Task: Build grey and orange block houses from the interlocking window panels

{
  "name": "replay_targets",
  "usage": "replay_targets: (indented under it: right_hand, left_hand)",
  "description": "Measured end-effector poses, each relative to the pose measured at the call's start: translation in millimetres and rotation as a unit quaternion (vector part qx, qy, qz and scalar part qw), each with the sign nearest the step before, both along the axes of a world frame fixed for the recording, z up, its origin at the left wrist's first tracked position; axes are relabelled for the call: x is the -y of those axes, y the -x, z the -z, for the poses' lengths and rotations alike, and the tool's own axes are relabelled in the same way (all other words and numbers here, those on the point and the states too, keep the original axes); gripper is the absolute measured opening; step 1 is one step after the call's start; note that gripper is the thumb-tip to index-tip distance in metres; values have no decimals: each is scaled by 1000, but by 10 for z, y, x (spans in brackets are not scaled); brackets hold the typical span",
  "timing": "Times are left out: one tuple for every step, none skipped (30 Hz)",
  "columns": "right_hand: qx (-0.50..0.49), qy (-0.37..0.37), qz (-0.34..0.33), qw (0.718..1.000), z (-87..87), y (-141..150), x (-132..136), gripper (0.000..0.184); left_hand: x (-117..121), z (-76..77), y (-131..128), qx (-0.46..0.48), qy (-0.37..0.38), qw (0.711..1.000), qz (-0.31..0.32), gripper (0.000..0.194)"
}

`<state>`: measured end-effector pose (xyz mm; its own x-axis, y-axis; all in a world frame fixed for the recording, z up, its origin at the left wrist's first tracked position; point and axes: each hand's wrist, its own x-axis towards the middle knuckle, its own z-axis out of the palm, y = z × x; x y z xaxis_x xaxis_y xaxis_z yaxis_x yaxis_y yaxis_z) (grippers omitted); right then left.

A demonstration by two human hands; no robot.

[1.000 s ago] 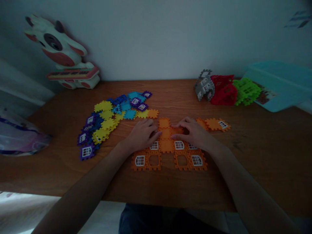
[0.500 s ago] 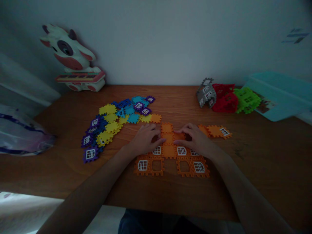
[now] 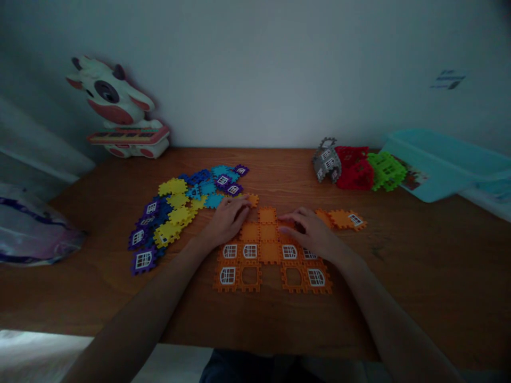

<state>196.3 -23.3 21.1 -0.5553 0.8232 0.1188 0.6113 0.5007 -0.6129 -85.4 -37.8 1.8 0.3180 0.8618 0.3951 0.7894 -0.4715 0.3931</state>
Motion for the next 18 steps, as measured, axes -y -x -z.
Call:
replay_targets:
  right_hand:
    - [-9, -6, 5, 1000, 2, 4, -5, 32]
    - [-19, -10, 12, 1000, 6, 8, -11, 32]
    - [-26, -12, 20, 999, 11, 12, -19, 33]
    - [-28, -13, 26, 999, 17, 16, -28, 33]
    - [-27, -14, 31, 999, 20, 20, -35, 33]
    - [-22, -17, 32, 999, 22, 24, -41, 33]
    - [-15, -21, 31, 999, 20, 28, -44, 34]
    - [-9, -25, 28, 999, 15, 32, -44, 35]
    - [-4, -29, 25, 999, 6, 34, -42, 36]
    - [-3, -29, 23, 999, -5, 35, -38, 36]
    - [-5, -26, 22, 999, -16, 33, -33, 35]
    - [-9, -18, 22, 1000, -26, 28, -28, 34]
    - [-13, -8, 25, 1000, -33, 19, -23, 32]
    - [-15, 1, 27, 1000, -36, 7, -18, 32]
    - [-13, 10, 28, 999, -36, -6, -14, 35]
    - [-8, 16, 29, 999, -34, -20, -10, 40]
    - [-1, 19, 29, 999, -30, -32, -6, 46]
    - [6, 21, 28, 999, -26, -41, -1, 51]
  left_hand:
    - [-14, 15, 13, -9, 7, 1000, -4, 23]
    - [-23, 28, 22, -16, 9, 1000, -6, 23]
    - [-28, 38, 28, -20, 8, 1000, -4, 22]
    - [-30, 46, 31, -21, 6, 1000, 1, 22]
    - [-28, 50, 33, -20, 4, 1000, 7, 21]
    - [-24, 51, 33, -16, 0, 1000, 12, 20]
    - [-20, 49, 33, -11, -4, 1000, 16, 19]
    - [-15, 42, 32, -7, -8, 1000, 17, 19]
    - [-9, 30, 33, -4, -13, 1000, 15, 18]
    - [-3, 12, 35, -5, -17, 1000, 13, 18]
    - [4, -13, 39, -9, -19, 1000, 10, 19]
    - [13, -43, 46, -17, -18, 1000, 7, 20]
    - [22, -78, 53, -28, -13, 999, 5, 22]
    - [34, -115, 62, -41, -6, 999, 4, 25]
    - [47, -150, 69, -55, 3, 998, 3, 28]
    - [60, -180, 75, -68, 14, 998, 3, 32]
    - [73, -203, 77, -77, 25, 997, 3, 35]
    - [85, -216, 75, -82, 33, 996, 4, 37]
